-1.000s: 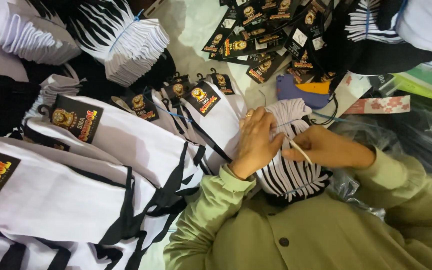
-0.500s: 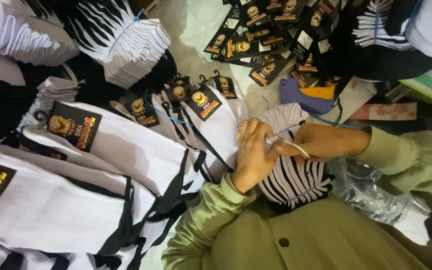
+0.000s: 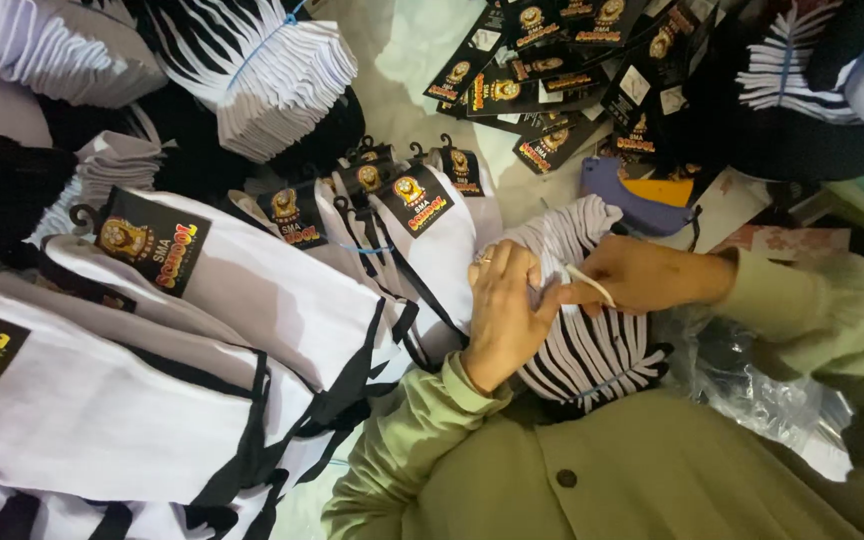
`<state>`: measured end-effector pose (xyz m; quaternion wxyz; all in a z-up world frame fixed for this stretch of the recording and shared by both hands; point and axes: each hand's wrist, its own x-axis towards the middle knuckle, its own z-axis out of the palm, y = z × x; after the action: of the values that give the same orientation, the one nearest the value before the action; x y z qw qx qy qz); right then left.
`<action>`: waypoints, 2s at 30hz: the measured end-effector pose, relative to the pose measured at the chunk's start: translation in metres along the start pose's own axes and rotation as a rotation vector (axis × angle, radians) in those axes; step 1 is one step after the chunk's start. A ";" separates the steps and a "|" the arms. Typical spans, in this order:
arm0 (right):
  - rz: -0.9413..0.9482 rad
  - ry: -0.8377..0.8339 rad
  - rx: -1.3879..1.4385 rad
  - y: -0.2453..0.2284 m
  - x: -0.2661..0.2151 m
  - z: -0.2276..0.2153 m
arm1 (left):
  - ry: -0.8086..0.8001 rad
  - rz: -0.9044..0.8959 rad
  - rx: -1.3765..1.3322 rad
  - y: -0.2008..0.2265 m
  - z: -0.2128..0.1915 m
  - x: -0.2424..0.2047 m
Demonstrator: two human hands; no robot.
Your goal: Attaching brand tags to pairs of socks using a hot glue gun and trimming excess material with scissors
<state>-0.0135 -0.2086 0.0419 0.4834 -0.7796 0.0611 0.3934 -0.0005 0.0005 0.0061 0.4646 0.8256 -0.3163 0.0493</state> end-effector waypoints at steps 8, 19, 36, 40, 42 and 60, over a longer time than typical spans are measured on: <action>-0.290 0.344 -0.357 0.039 -0.083 0.009 | -0.443 0.418 0.096 0.036 -0.004 -0.034; -0.315 0.469 -0.987 0.121 -0.118 0.051 | -0.561 0.322 0.074 0.059 0.007 -0.056; -0.154 0.397 -1.338 0.096 -0.083 0.081 | -0.639 0.001 -0.068 0.061 0.003 -0.052; -0.098 0.278 -1.288 0.092 -0.084 0.077 | -0.533 0.095 -0.073 0.062 0.004 -0.050; -0.123 0.312 -1.234 0.119 -0.079 0.076 | -0.582 0.098 -0.072 0.062 0.003 -0.048; -0.032 0.841 -0.899 0.147 -0.145 0.023 | -0.373 0.212 -0.430 0.045 0.021 -0.043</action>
<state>-0.1950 -0.3087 0.0302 0.0478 -0.9963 0.0631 0.0321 -0.0649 -0.0121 0.0117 0.5550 0.6654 -0.4838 -0.1231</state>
